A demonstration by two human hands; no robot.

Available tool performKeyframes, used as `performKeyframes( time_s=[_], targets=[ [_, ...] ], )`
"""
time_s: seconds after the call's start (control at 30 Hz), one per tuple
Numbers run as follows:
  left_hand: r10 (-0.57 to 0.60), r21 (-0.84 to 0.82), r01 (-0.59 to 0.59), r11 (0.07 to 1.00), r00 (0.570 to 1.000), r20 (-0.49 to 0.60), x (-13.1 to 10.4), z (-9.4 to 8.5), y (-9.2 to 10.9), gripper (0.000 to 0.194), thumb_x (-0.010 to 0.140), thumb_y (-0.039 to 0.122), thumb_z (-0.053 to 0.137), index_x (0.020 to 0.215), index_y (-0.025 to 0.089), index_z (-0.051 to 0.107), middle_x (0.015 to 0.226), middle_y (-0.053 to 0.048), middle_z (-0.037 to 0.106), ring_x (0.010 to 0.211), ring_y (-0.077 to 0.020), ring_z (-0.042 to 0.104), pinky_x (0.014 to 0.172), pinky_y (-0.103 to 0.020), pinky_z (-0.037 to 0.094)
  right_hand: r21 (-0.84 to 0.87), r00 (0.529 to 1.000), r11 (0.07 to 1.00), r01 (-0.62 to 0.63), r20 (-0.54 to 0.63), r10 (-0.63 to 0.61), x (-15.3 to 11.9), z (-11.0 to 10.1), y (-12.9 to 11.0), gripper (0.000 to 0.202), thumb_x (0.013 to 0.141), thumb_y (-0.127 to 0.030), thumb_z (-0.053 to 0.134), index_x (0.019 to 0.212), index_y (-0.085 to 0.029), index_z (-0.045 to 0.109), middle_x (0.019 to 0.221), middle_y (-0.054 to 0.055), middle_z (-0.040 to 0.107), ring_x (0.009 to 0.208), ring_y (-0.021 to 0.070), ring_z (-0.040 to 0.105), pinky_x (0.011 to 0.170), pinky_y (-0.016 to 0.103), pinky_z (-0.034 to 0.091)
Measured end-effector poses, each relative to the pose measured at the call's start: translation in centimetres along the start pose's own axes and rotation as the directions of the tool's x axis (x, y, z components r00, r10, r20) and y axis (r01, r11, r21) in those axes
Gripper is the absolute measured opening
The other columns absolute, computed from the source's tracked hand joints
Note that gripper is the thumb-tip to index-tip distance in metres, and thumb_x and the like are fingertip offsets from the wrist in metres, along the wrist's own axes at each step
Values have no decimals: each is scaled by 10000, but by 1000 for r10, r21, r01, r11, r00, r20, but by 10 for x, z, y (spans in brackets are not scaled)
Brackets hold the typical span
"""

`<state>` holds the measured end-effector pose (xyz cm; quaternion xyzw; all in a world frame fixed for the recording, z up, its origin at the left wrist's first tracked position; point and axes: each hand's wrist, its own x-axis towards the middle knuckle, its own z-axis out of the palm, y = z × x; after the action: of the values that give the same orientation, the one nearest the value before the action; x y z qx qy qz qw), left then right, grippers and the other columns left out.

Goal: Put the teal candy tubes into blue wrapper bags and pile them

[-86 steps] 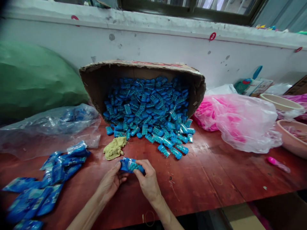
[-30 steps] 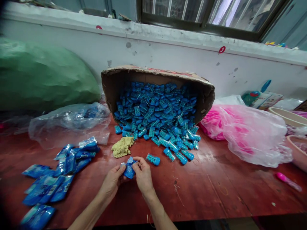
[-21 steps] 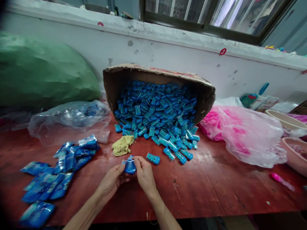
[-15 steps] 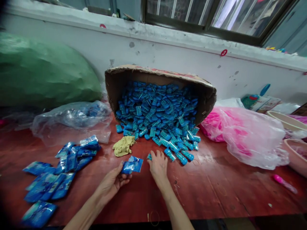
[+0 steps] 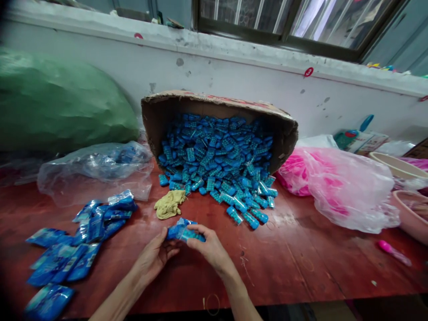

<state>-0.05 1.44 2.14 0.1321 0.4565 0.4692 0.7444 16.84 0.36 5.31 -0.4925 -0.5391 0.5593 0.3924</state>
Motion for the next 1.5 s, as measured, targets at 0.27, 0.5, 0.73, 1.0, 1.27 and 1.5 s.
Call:
performKeyframes(
  time_s=[0.27,0.5,0.73,1.0,1.27,1.5],
  targets=[
    [41,69,-48,996,994,100,-4,-3,3,198,688,327,638,763,149,598,679,-43,692,603,-153,643,541,-244,517,-107,1000,994,19,-7,-20,-1,-1,-5,352,682,-232,628,1033,-209,613,980,28,618,872,194,555,801,327,416],
    [50,97,-62,993,991,125,-4,-1,4,252,707,380,606,771,138,586,685,-49,695,610,-156,641,560,-257,511,-238,996,968,79,-31,-89,-4,0,-9,392,702,-250,631,1090,-236,580,972,22,562,897,183,536,830,314,412],
    [54,104,-69,992,988,143,-3,-3,7,233,701,372,614,754,148,577,673,-40,695,606,-160,640,570,-271,509,-267,994,958,107,3,-110,-5,-1,-13,358,717,-240,614,1074,-247,591,943,13,551,875,174,534,808,299,415],
    [156,109,-179,978,969,189,-3,-3,4,264,676,381,635,768,134,613,671,-27,690,659,-163,640,635,-276,502,-292,992,952,90,-62,-112,-9,4,-10,365,707,-274,619,1069,-239,595,914,19,559,841,176,537,777,293,429],
    [110,104,-133,986,973,202,-6,-3,8,266,654,379,654,742,131,619,672,-44,686,625,-164,633,625,-287,506,-198,999,979,39,24,-35,-11,8,-11,420,699,-243,610,1116,-221,570,1002,39,575,857,187,552,798,307,422],
    [176,122,-201,972,965,192,-4,-2,8,241,660,375,647,708,140,624,630,-11,671,575,-133,606,614,-259,491,-283,997,956,79,41,-70,-13,6,-12,536,657,-222,659,1170,-295,521,999,13,554,892,192,523,816,311,408]
  ],
)
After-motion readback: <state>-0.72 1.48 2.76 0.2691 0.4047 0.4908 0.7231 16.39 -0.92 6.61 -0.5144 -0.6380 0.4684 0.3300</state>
